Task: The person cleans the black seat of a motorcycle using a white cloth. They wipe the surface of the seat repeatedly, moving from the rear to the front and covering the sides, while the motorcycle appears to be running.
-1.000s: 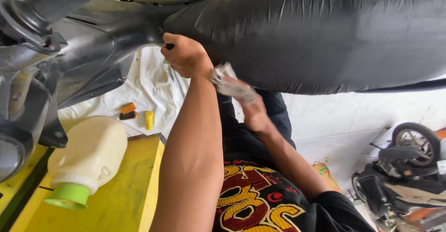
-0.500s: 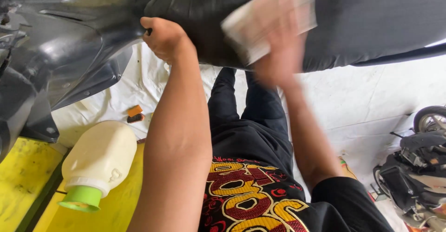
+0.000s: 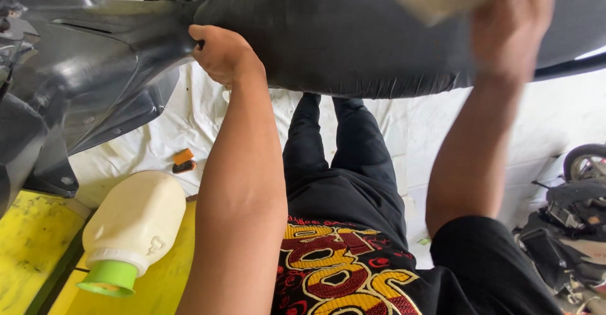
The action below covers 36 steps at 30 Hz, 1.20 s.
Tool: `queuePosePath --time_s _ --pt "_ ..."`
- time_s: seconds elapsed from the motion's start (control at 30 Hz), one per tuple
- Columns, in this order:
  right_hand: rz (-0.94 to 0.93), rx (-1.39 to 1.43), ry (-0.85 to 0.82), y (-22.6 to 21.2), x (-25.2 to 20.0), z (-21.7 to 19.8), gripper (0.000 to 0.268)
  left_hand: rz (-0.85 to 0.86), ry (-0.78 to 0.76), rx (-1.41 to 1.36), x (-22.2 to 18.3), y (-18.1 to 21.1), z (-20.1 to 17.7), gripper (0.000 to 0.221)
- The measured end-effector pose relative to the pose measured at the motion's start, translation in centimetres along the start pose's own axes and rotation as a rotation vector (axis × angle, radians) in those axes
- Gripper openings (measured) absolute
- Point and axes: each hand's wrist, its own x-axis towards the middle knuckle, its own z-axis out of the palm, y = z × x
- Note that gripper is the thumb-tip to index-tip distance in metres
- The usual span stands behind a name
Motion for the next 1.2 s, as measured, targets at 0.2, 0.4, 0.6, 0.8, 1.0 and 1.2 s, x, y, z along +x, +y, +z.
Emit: queuePosePath --time_s 0.2,0.4,0.6,0.8,1.0,1.2 --pt "-0.393 -0.199 -0.292 -2.8 3.1 10.0 0.041 0.022 0.047 0.027 -0.1 -0.4 0.2 0.071" --pt "-0.277 0.057 -0.500 -6.3 -4.3 21.4 0.046 -0.010 0.156 0.021 0.8 -0.5 1.0 0.069" --pt "0.198 0.880 -0.216 -5.5 -1.1 13.2 0.052 -0.022 0.093 0.034 0.1 -0.3 0.9 0.068" --pt "-0.214 0.397 -0.212 2.9 9.6 2.1 0.039 -0.008 0.128 0.046 0.9 -1.0 1.4 0.067" --pt "-0.364 -0.079 -0.327 -9.5 3.4 18.0 0.029 0.025 0.150 0.042 0.5 -0.8 1.6 0.063" --pt "0.124 0.093 -0.495 -1.1 -6.1 18.2 0.019 -0.041 0.203 0.061 0.5 -0.8 1.6 0.062"
